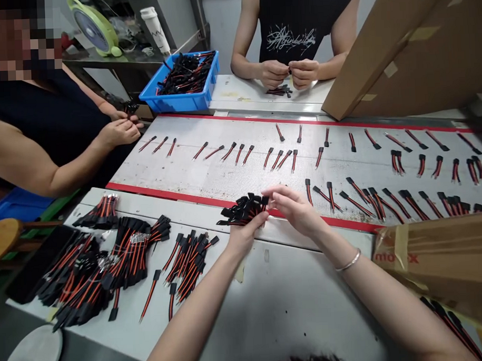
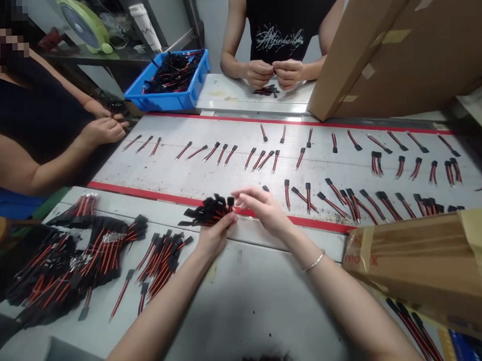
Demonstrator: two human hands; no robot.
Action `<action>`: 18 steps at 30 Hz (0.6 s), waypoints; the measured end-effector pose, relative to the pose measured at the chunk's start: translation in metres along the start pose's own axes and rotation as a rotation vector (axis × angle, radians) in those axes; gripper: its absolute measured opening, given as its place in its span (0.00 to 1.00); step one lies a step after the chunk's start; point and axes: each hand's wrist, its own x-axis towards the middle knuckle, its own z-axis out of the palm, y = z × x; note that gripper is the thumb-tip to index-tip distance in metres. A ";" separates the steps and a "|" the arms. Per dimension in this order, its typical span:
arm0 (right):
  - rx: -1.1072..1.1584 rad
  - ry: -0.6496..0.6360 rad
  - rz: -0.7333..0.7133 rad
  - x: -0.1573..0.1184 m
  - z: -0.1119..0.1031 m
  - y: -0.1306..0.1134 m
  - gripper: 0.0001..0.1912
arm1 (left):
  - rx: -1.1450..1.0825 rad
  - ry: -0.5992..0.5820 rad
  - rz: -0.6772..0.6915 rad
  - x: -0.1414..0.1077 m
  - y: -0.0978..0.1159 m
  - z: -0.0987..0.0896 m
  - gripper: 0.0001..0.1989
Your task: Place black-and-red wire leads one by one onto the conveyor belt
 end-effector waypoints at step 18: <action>-0.378 -0.289 -0.420 -0.015 0.012 -0.021 0.07 | 0.164 -0.319 -0.135 -0.011 0.007 -0.032 0.13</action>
